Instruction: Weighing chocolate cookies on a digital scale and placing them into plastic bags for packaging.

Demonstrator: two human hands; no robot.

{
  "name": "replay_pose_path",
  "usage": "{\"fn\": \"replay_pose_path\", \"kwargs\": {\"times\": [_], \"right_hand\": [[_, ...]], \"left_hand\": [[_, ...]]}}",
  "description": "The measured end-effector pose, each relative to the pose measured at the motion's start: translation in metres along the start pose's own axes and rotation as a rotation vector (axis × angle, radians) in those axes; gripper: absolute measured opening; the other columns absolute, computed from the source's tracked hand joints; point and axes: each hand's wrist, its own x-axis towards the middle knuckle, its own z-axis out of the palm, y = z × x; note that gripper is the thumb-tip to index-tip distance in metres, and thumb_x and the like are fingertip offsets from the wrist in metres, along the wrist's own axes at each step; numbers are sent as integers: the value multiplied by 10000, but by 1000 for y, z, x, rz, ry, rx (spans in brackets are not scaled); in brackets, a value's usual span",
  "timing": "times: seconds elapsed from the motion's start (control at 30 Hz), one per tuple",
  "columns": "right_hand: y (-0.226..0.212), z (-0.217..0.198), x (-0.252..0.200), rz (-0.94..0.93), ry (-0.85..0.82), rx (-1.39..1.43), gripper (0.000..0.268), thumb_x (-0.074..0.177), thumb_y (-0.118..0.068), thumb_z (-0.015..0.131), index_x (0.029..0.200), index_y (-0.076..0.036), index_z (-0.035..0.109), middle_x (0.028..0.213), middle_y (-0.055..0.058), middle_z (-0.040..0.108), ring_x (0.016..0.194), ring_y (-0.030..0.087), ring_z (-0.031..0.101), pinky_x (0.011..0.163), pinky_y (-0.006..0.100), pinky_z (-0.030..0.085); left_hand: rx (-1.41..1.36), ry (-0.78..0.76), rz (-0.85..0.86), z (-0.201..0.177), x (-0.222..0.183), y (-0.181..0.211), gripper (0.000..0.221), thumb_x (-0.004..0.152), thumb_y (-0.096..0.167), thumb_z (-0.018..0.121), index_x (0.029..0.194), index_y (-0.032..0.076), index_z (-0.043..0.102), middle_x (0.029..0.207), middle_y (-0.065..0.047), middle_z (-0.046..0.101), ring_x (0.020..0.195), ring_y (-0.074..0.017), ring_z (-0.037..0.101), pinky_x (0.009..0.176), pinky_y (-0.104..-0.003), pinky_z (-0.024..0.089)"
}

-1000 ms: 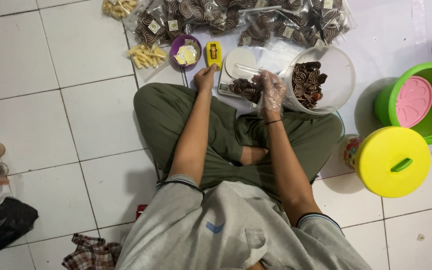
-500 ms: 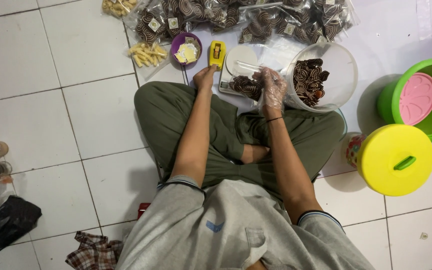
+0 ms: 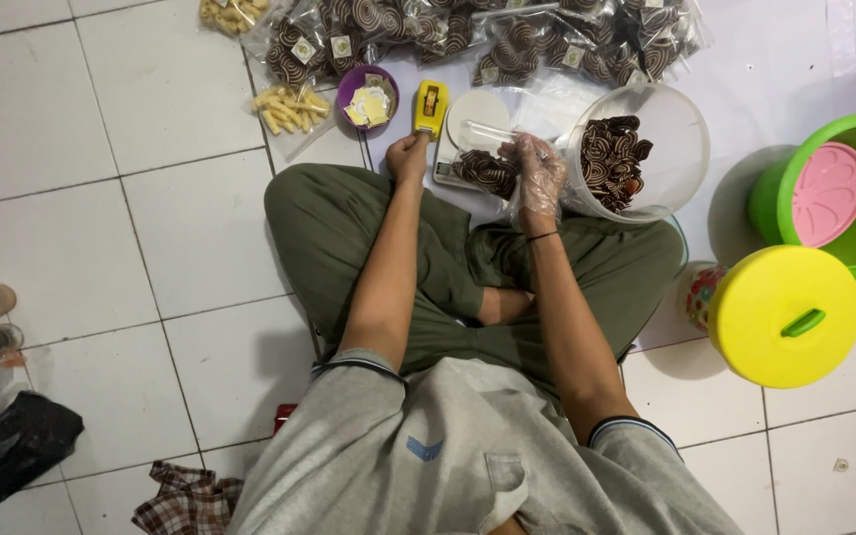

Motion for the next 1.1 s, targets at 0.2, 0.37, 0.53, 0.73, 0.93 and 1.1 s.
{"fn": "replay_pose_path", "kwargs": {"times": [0.2, 0.37, 0.53, 0.73, 0.93, 1.1], "right_hand": [[10, -4, 5, 2, 12, 11, 271, 978, -221, 723, 1082, 29, 725, 917, 248, 755, 873, 335, 774, 786, 450, 648], [6, -1, 2, -11, -10, 1, 289, 977, -245, 733, 1085, 23, 728, 917, 236, 756, 868, 323, 770, 774, 436, 644], [-12, 7, -4, -22, -8, -40, 288, 973, -270, 749, 1082, -4, 746, 907, 212, 765, 864, 302, 773, 789, 421, 636], [-31, 15, -8, -68, -43, -165, 317, 985, -333, 721, 1090, -37, 759, 916, 179, 776, 898, 270, 762, 824, 417, 607], [-56, 29, -24, -165, -167, -22, 275, 964, -278, 709, 1043, -18, 748, 957, 125, 774, 906, 226, 752, 904, 367, 650], [-63, 34, -32, -165, -181, -57, 291, 963, -312, 700, 1014, -32, 759, 856, 120, 763, 817, 192, 726, 814, 336, 613]], "left_hand": [[78, 69, 125, 3, -5, 2, 177, 671, 282, 798, 788, 149, 801, 821, -80, 758, 888, -315, 743, 756, -419, 566], [131, 115, 178, -1, 2, -4, 174, 677, 271, 778, 780, 131, 770, 842, -74, 754, 924, -319, 736, 793, -431, 564], [205, 152, 121, -3, -8, 2, 221, 689, 407, 734, 805, 222, 765, 863, 17, 754, 915, -267, 743, 790, -392, 564], [-296, -215, 450, -50, -141, 107, 285, 966, 332, 615, 1015, 94, 765, 1422, -162, 455, 1354, -410, 432, 1187, -531, 308], [-254, -731, 792, -73, -171, 141, 401, 1000, 215, 453, 1154, 134, 813, 1718, 36, 160, 1634, -195, -8, 1339, -591, 52], [-56, -706, 873, -68, -178, 147, 373, 1002, 126, 517, 1215, 233, 805, 1732, 47, 40, 1614, -277, -189, 1306, -657, -9]]}}
